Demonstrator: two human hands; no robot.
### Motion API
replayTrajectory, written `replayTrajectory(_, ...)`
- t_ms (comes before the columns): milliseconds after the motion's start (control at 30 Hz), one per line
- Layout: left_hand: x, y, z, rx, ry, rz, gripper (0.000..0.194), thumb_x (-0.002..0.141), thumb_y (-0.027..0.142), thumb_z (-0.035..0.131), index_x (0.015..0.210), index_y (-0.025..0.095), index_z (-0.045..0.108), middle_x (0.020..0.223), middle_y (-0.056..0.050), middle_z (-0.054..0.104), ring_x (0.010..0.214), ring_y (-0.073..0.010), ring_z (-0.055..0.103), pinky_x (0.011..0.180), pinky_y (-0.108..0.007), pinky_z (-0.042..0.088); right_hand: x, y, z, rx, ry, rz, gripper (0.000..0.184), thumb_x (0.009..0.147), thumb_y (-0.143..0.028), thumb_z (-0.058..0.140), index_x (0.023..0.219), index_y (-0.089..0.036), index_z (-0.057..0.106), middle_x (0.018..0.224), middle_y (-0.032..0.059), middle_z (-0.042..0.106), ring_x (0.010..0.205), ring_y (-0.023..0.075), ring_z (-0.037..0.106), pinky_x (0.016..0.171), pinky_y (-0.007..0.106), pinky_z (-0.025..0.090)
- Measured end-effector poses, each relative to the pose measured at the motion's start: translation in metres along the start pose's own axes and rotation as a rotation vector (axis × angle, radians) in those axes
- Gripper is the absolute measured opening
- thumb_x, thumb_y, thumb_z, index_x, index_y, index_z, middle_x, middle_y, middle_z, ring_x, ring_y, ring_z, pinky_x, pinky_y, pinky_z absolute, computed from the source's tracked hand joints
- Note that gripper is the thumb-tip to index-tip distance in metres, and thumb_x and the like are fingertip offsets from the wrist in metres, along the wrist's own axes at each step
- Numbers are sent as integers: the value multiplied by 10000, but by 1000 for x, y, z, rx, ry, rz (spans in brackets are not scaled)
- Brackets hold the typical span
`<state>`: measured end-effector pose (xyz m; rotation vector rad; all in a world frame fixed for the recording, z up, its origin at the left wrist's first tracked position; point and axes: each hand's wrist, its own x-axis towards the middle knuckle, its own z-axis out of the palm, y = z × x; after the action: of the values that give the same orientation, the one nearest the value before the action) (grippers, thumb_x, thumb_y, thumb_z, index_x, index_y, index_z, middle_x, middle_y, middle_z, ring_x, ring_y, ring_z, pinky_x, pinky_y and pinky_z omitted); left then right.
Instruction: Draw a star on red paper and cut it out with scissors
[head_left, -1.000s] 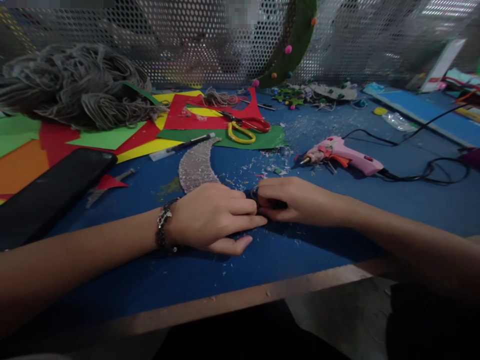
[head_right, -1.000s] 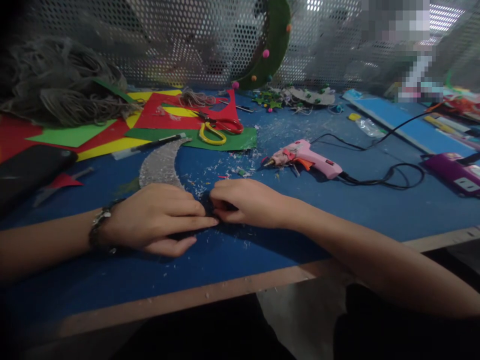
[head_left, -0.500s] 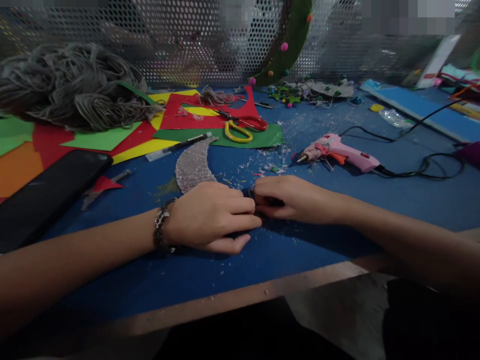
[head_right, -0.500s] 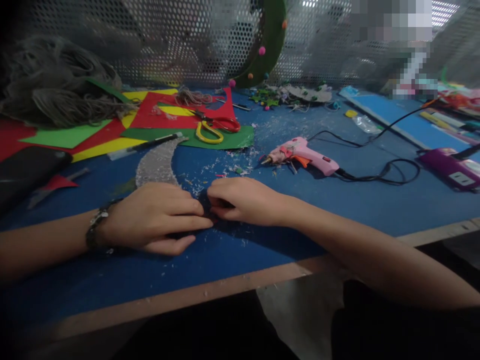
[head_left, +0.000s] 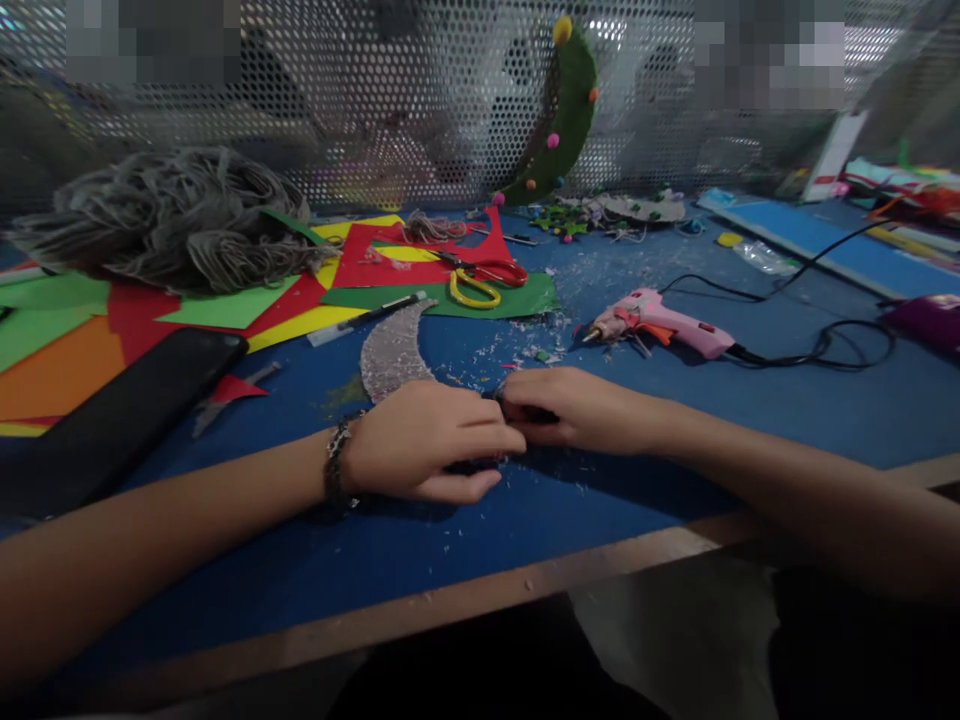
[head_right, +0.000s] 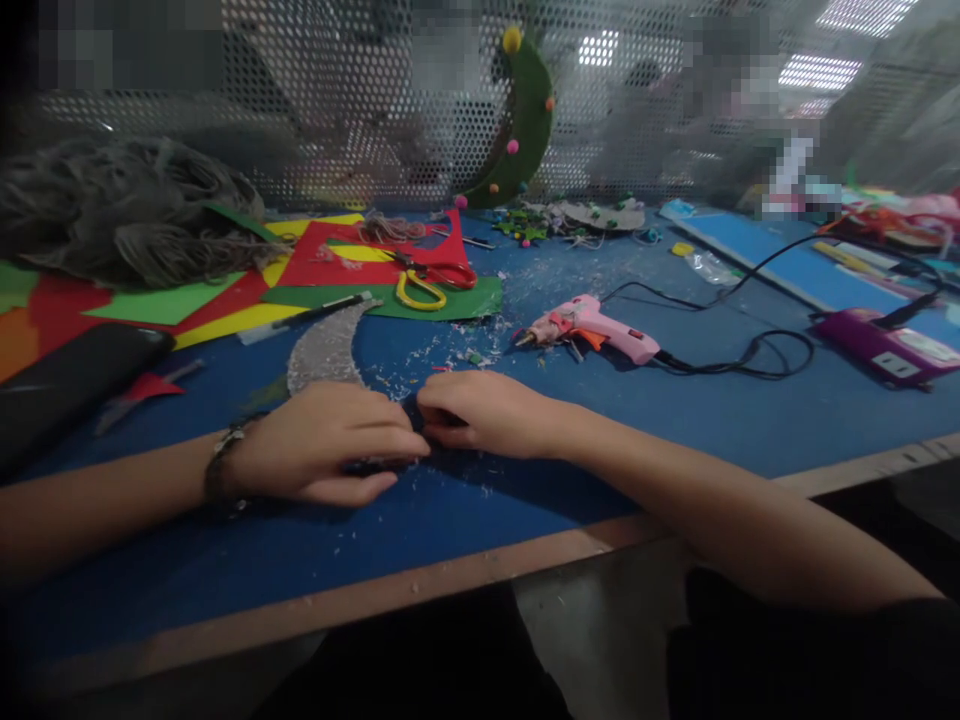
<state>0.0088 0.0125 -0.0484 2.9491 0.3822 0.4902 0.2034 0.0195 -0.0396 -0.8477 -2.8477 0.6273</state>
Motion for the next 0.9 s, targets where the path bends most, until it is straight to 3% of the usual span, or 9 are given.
replayTrajectory(100,-1,-4,-6,-203,145,-249,212,831,273,391,975,135,462,843,-52,557,651,-109,532,562,-209,450,1,-1,-1,-34,-1,10,120,744,-91,479,639,-143,452,663,-1,448,608,95,396,579,207,316)
replayTrajectory(133,-1,-6,-10,-193,134,-246,244,830,292,403,998,125,457,874,-69,548,700,-123,535,604,-229,461,1,-2,-1,-46,-2,8,118,738,-86,483,638,-142,456,652,-5,442,603,94,390,577,207,313)
replayTrajectory(267,-2,-8,-30,38,-223,-104,339,752,374,575,986,131,536,1002,-114,554,913,-227,524,793,-358,419,1,-4,-2,-47,9,-25,109,753,-95,486,654,-137,475,629,-20,424,574,83,369,558,197,299)
replayTrajectory(333,-2,-5,-37,103,-340,-151,347,735,356,611,988,129,543,1000,-115,559,907,-232,532,775,-346,422,0,-4,-3,-46,14,-39,116,771,-112,482,658,-137,479,615,-28,417,551,75,359,542,191,292)
replayTrajectory(400,0,0,-40,124,-386,-210,325,733,312,628,979,122,535,963,-104,562,882,-209,538,740,-299,429,-1,-5,-5,-56,14,-43,126,780,-132,489,655,-137,479,600,-32,420,539,73,355,534,190,289)
replayTrajectory(600,14,11,-44,322,-401,-142,322,664,299,698,888,145,525,843,-33,565,784,-172,547,649,-240,411,2,-7,-16,-97,32,-44,119,777,-152,510,662,-134,485,622,-11,454,562,81,381,534,200,298)
replayTrajectory(733,19,15,-45,551,-416,-49,86,794,169,545,878,152,540,796,-31,569,663,-146,541,536,-229,361,2,-10,-29,-122,48,-51,102,754,-118,519,658,-137,492,624,-14,463,572,81,393,552,207,301)
replayTrajectory(900,18,20,-37,738,-335,6,158,806,48,441,778,137,568,701,-57,573,652,-181,534,482,-257,338,1,-11,-35,-133,33,-88,103,768,-156,511,667,-134,505,626,-16,468,576,84,397,556,206,304)
